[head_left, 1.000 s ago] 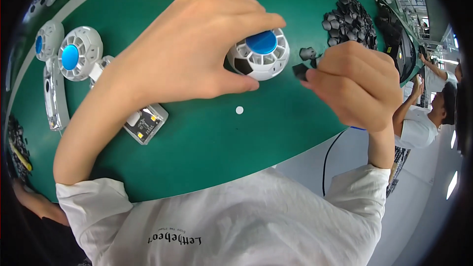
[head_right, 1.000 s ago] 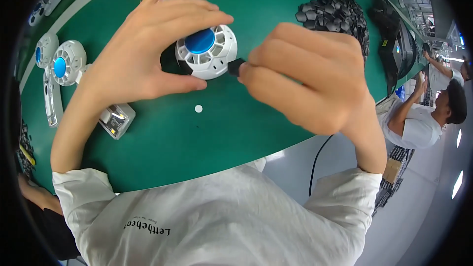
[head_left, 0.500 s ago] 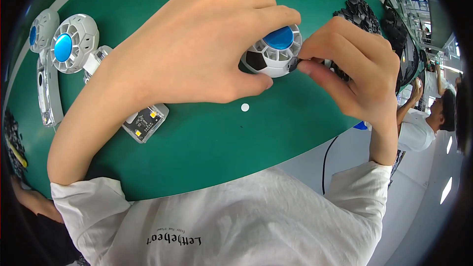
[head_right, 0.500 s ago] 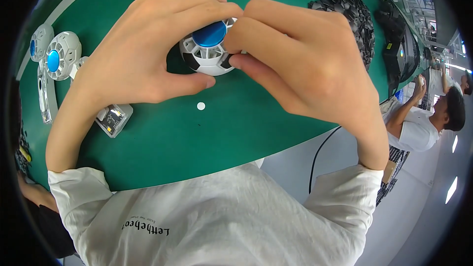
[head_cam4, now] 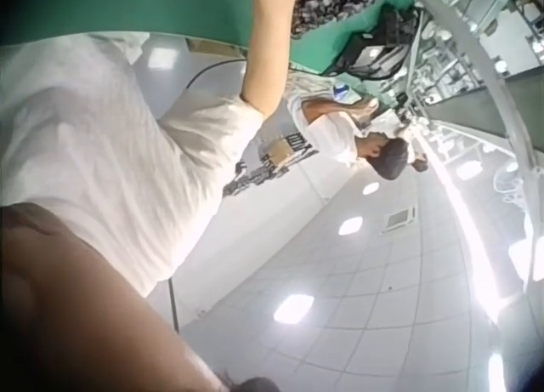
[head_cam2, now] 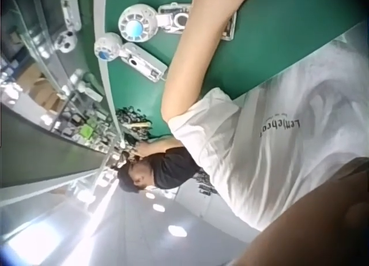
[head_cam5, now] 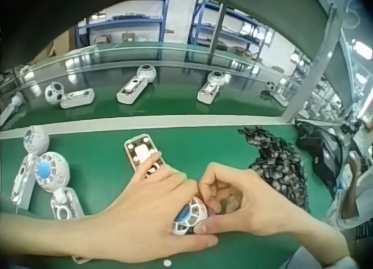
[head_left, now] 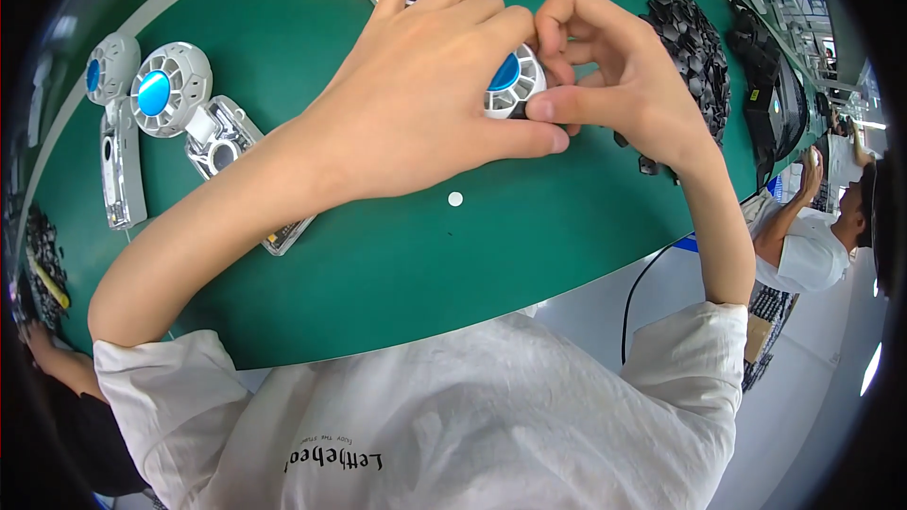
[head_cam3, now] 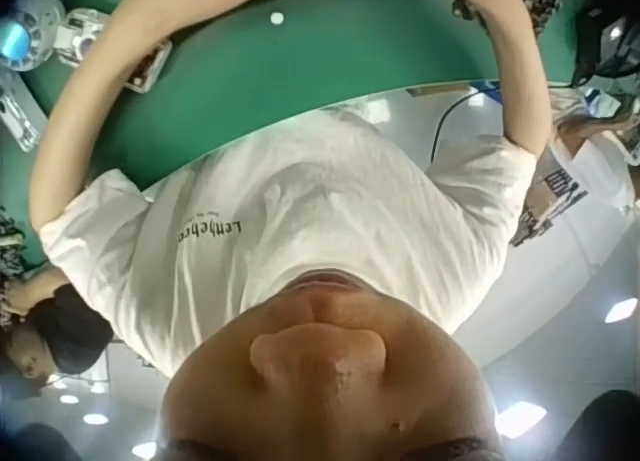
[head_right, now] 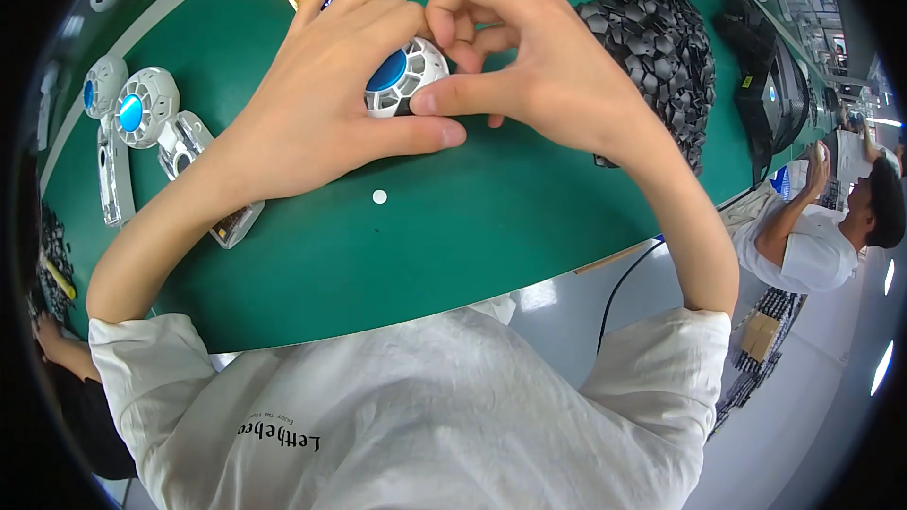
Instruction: The recorder is assembling small plastic electronic components, specifically parts for a handheld device or fan, at a factory workbench.
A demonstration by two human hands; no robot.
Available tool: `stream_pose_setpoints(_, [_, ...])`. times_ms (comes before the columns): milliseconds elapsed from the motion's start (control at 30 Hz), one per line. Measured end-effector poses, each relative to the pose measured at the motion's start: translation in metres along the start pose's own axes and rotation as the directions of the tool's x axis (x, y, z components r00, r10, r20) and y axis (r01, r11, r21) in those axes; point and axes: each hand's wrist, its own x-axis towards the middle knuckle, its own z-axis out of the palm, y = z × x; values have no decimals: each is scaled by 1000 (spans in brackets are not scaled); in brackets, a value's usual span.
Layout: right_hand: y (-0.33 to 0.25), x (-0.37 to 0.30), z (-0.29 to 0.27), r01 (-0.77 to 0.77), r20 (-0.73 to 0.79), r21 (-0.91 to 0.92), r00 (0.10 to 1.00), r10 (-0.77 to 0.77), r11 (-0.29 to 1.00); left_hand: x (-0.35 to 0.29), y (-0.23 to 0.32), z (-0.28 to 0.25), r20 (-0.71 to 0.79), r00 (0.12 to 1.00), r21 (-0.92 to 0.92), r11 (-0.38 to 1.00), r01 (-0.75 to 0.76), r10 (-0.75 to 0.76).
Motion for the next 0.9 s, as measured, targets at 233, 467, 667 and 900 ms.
stream_pose_setpoints(233, [4,2,1,11,49,93,999,-16,996,-7,-17,12,-41,999,-80,996,-31,27])
stream_pose_setpoints(467, [-10,-4,3,51,80,-88,996,-44,995,-3,-18,15,-58,997,-97,994,-59,54])
stream_pose_setpoints(667, [3,-1,8,44,23,-8,999,-44,999,0,-11,8,11,1000,-126,992,-20,22])
stream_pose_setpoints(900, [2,41,-40,-38,85,-117,995,48,992,-9,-23,4,-34,999,-51,998,-44,42])
